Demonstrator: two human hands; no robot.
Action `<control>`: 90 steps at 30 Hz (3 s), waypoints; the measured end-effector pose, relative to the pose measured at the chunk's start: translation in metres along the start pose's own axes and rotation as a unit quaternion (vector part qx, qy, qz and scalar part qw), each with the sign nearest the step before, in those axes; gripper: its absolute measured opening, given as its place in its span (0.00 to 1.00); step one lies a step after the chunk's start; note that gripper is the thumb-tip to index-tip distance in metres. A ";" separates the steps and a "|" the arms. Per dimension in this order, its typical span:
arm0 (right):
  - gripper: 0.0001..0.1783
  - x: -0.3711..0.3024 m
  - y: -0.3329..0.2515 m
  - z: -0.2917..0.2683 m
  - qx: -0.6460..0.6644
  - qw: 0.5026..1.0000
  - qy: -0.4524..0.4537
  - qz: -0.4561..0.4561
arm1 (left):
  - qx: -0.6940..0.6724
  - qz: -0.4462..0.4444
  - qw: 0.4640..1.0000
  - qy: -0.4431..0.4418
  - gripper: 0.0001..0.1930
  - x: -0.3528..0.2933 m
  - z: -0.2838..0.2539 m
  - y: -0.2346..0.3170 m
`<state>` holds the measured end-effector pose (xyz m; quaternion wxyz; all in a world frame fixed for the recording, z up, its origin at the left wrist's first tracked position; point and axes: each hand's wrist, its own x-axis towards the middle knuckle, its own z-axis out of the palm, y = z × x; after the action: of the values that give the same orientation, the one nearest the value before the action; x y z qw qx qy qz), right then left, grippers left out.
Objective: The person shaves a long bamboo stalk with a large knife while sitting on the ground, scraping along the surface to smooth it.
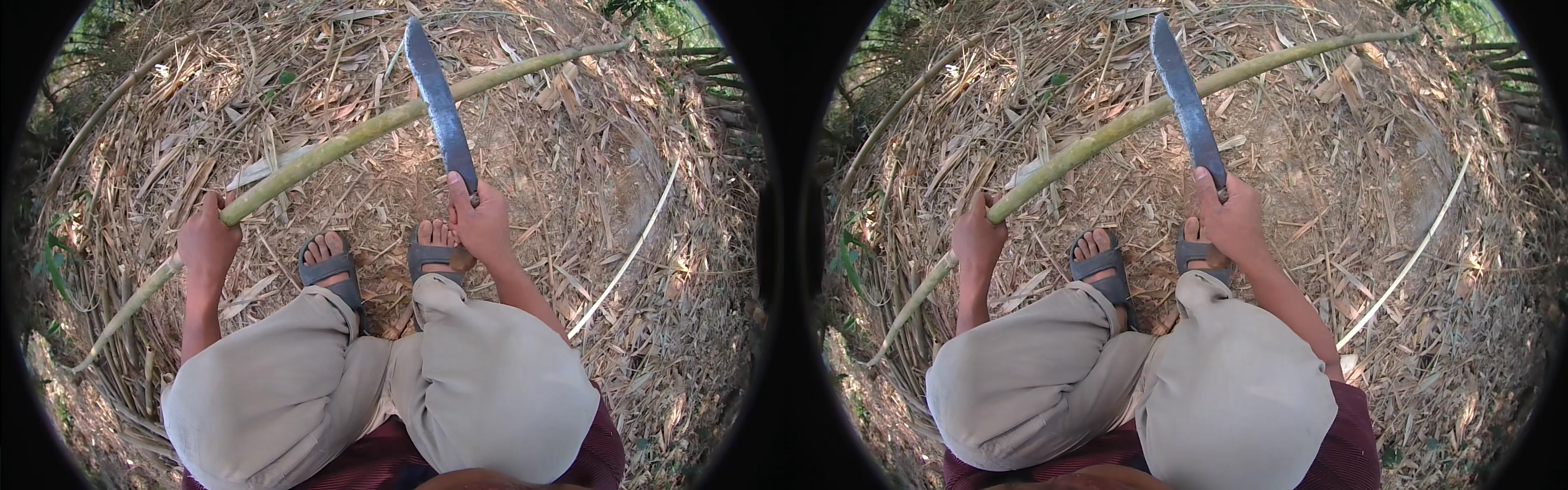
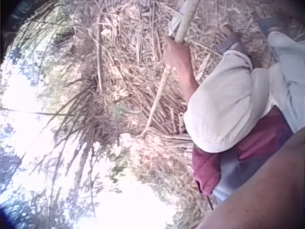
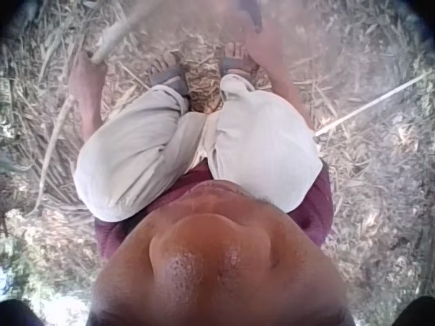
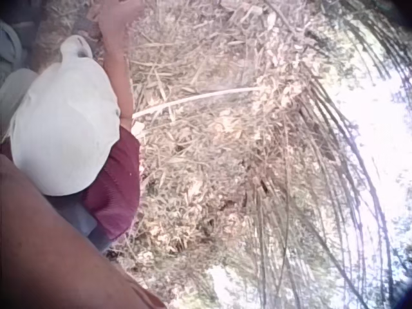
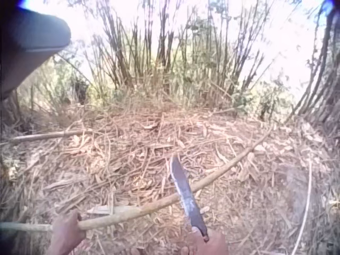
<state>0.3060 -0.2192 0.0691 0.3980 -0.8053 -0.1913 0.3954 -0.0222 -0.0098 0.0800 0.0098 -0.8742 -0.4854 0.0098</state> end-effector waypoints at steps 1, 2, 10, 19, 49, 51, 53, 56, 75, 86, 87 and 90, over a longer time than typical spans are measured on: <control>0.23 0.003 -0.001 -0.009 0.029 0.999 -0.003 0.018 | 0.006 0.000 1.000 0.012 0.11 -0.001 0.001 0.001; 0.23 0.006 -0.003 -0.016 0.058 0.998 -0.005 0.036 | 0.011 -0.001 1.000 0.023 0.12 -0.001 0.000 0.002; 0.22 0.005 -0.003 -0.010 0.106 0.994 -0.011 0.023 | 0.007 0.023 0.997 0.077 0.13 0.004 -0.003 0.000; 0.22 -0.016 -0.013 0.007 -0.073 0.990 -0.095 -0.073 | 0.035 0.009 0.997 0.073 0.14 0.003 0.001 0.001; 0.20 -0.041 -0.097 -0.074 -0.080 0.989 -0.089 -0.083 | 0.107 0.030 0.933 0.341 0.08 0.016 -0.037 -0.008; 0.20 -0.032 -0.111 -0.083 -0.014 0.999 -0.019 -0.033 | 0.108 0.041 0.917 0.381 0.08 0.020 -0.052 -0.003; 0.20 -0.038 -0.113 -0.084 -0.002 0.998 -0.035 -0.058 | 0.105 0.042 0.904 0.413 0.08 0.027 -0.058 0.002; 0.21 -0.048 -0.120 -0.084 -0.044 0.994 -0.082 -0.055 | 0.120 0.037 0.892 0.434 0.07 0.026 -0.058 -0.008; 0.21 -0.057 -0.108 -0.058 -0.127 0.971 -0.135 -0.148 | 0.110 0.047 0.895 0.429 0.08 0.038 -0.041 -0.015; 0.20 -0.032 -0.091 -0.077 0.016 0.997 -0.072 0.015 | 0.095 0.040 0.932 0.347 0.09 0.027 -0.031 -0.016; 0.20 -0.029 -0.090 -0.078 0.028 0.998 -0.051 0.024 | 0.093 0.043 0.933 0.345 0.09 0.029 -0.032 -0.014; 0.19 -0.039 -0.099 -0.066 -0.033 0.994 -0.101 0.004 | 0.085 0.036 0.938 0.333 0.09 0.032 -0.030 -0.013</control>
<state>0.3347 -0.2156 0.1906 0.3483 -0.7747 -0.2399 0.4701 -0.0153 0.0236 0.1105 0.2450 -0.8402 -0.4198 -0.2404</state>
